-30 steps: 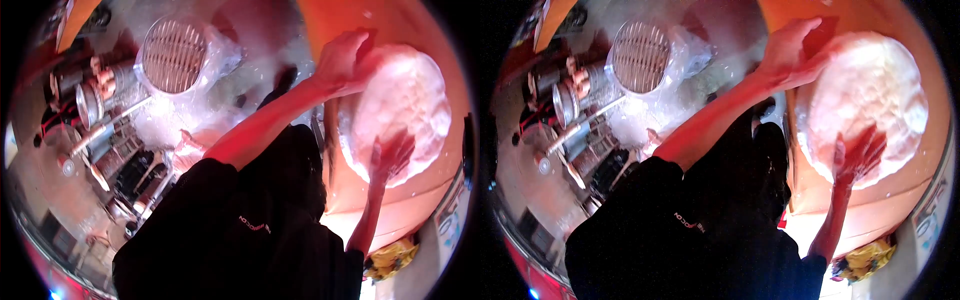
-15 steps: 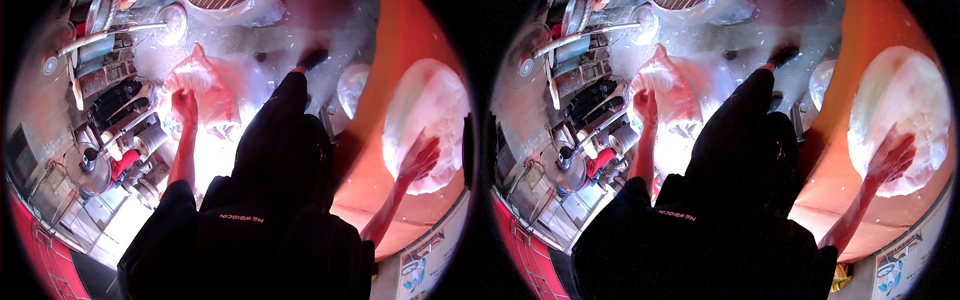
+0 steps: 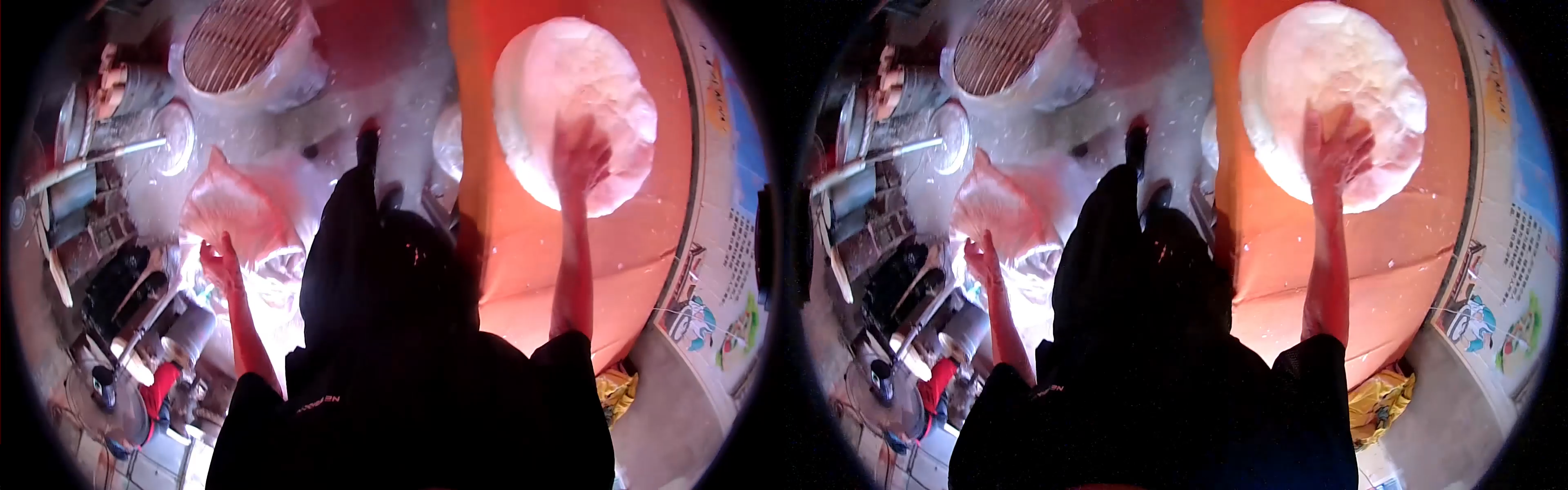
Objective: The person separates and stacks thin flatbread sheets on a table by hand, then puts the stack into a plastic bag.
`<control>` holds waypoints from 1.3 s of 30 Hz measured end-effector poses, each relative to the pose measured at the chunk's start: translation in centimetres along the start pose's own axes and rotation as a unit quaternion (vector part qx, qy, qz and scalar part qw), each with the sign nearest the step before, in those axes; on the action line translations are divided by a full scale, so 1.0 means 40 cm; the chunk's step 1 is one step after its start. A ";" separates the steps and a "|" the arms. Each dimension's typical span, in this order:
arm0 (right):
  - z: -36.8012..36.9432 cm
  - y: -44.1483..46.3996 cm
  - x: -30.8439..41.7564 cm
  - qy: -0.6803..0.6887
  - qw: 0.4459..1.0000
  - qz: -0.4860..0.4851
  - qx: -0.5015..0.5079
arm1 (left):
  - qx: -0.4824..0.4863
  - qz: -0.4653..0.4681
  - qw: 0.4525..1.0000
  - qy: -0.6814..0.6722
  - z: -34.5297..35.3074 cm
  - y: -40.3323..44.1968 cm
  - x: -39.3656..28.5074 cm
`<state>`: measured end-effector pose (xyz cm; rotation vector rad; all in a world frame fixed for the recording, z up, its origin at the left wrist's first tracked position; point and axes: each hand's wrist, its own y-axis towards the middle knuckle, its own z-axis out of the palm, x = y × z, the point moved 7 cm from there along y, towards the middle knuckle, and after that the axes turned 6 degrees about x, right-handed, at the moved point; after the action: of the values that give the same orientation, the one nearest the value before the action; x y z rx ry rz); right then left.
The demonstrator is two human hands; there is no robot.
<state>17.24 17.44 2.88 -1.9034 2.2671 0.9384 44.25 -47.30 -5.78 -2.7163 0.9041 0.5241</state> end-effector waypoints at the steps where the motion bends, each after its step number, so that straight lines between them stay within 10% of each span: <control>1: 0.052 -0.023 -0.020 0.050 0.998 0.034 0.027 | -0.005 0.004 1.000 -0.009 0.029 0.025 -0.044; 2: 0.090 -0.029 -0.027 0.110 0.991 0.057 0.051 | 0.001 -0.031 0.931 -0.363 0.071 0.063 -0.055; 4: -0.003 0.001 0.013 0.053 0.996 -0.048 -0.058 | -0.034 -0.037 0.750 -0.660 0.088 0.158 -0.106; 6: -0.040 0.019 0.028 0.064 0.997 -0.005 0.037 | 0.109 0.111 0.957 -0.244 0.206 0.215 -0.345; 11: 0.199 -0.057 -0.075 0.089 0.986 -0.033 0.140 | 0.125 0.000 0.947 -0.296 0.489 0.537 -0.451; 14: 0.053 0.013 0.023 0.072 0.989 -0.069 0.105 | 0.145 -0.367 0.794 -0.463 0.670 0.651 -0.283; 17: -0.003 0.042 0.036 0.095 0.984 -0.066 0.139 | 0.175 -0.125 0.839 -0.500 0.705 0.717 -0.286; 21: 0.021 0.033 0.024 0.142 0.969 -0.047 0.195 | 0.236 -0.338 0.610 -0.677 0.762 0.700 -0.285; 28: 0.029 0.033 0.022 0.150 0.965 -0.047 0.212 | 0.193 -0.457 0.587 -0.639 0.850 0.719 -0.167; 30: 0.022 0.032 0.022 0.139 0.966 -0.032 0.216 | 0.248 -0.306 0.699 -0.597 0.805 0.732 -0.188; 32: 0.020 0.027 0.017 0.147 0.964 -0.023 0.219 | 0.229 -0.379 0.575 -0.688 0.812 0.713 -0.203; 39: -0.045 0.073 0.043 0.181 0.975 -0.032 0.126 | 0.262 -0.125 0.494 -0.819 0.573 0.792 -0.464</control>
<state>14.79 15.28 4.88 -2.1535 2.3448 0.2911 5.03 -54.83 -22.42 -0.7497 -0.0259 1.7622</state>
